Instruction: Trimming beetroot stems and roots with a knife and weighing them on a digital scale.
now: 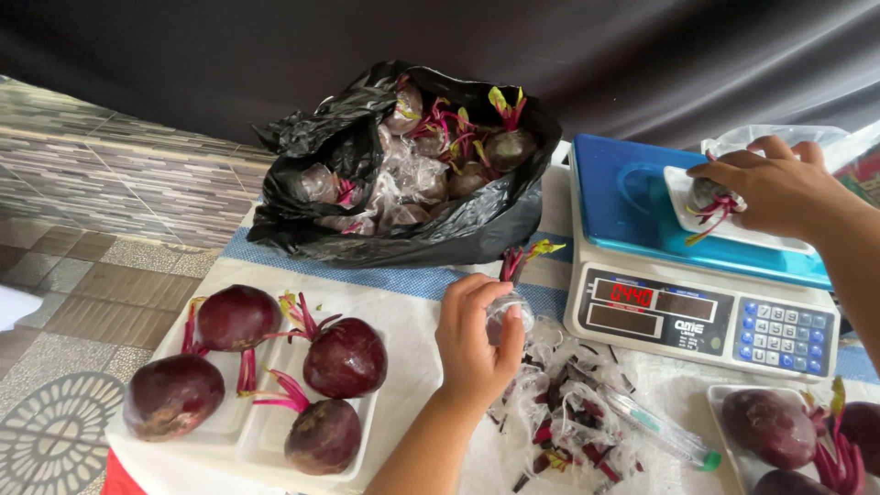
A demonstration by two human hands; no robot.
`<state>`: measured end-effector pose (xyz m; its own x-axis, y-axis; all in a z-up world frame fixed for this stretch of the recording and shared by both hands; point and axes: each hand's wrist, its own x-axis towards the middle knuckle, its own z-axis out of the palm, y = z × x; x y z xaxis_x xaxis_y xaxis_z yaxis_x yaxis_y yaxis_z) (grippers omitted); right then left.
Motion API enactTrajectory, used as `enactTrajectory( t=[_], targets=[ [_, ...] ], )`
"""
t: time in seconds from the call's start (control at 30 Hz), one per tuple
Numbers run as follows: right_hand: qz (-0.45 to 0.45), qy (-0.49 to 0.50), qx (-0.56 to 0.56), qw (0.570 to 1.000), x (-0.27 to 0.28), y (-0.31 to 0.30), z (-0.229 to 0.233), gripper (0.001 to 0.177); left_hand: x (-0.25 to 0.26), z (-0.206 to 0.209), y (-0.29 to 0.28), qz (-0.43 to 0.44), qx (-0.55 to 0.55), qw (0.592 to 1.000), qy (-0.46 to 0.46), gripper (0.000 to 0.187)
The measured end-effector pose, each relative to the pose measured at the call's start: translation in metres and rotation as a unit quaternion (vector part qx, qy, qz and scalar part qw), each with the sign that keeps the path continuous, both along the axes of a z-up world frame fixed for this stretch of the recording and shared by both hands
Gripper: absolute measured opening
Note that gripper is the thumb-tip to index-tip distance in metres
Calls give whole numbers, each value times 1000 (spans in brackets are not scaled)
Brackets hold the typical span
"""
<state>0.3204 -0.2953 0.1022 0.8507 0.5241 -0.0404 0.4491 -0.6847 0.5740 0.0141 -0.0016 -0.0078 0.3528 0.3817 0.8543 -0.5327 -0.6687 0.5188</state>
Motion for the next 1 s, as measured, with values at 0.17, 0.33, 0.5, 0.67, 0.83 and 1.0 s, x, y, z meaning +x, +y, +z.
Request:
enactTrajectory(
  t=[0.17, 0.33, 0.5, 0.67, 0.83, 1.0],
  targets=[
    [15, -35, -13, 999, -4, -1, -1, 82, 0, 1, 0, 23, 5, 1000, 6, 18],
    [16, -29, 21, 999, -9, -6, 8, 83, -2, 7, 3, 37, -8, 999, 1, 17],
    [-6, -10, 93, 996, -28, 0, 31, 83, -2, 6, 1, 10, -2, 1000, 9, 17],
    [-56, 126, 297, 945, -57, 25, 50, 75, 0, 6, 3, 84, 10, 996, 20, 18],
    [-29, 236, 436, 868, -126, 90, 78, 81, 14, -4, 18, 150, -46, 987, 43, 49],
    [93, 312, 512, 795, -137, 154, 59, 82, 19, -10, 37, 158, 3, 971, 179, 67]
  ],
)
